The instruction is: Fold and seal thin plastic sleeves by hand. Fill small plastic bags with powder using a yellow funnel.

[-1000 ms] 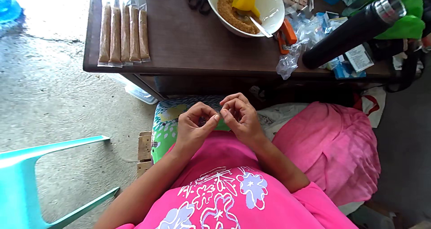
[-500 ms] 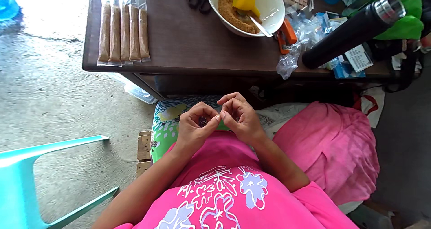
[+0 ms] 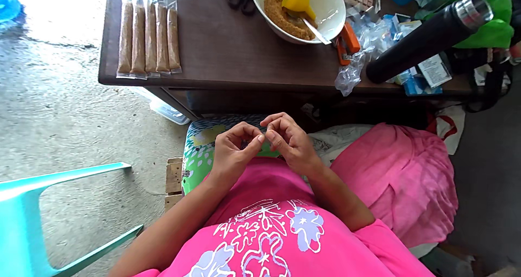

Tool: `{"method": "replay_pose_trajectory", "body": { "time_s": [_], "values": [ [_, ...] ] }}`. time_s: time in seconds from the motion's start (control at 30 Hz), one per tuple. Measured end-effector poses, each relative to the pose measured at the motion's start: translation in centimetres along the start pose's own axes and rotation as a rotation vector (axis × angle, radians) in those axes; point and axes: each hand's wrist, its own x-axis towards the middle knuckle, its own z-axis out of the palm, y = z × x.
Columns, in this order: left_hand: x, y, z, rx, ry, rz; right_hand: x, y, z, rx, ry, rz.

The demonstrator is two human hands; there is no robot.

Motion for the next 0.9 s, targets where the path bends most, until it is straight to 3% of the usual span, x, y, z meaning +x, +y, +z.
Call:
{"method": "replay_pose_trajectory", "body": {
  "time_s": [0.27,0.73,0.9],
  "values": [
    [-0.02,0.03,0.04,-0.037,-0.001,-0.020,0.02,-0.14,-0.24,0.078,-0.005,0.051],
    [-0.23,-0.14,0.28,0.160,0.059,0.041,-0.40,0.09,0.56,-0.002,0.033,0.050],
    [-0.31,-0.11,0.32,0.094,0.030,0.038,-0.50,-0.11,0.73,0.087,-0.003,0.100]
  ]
}}
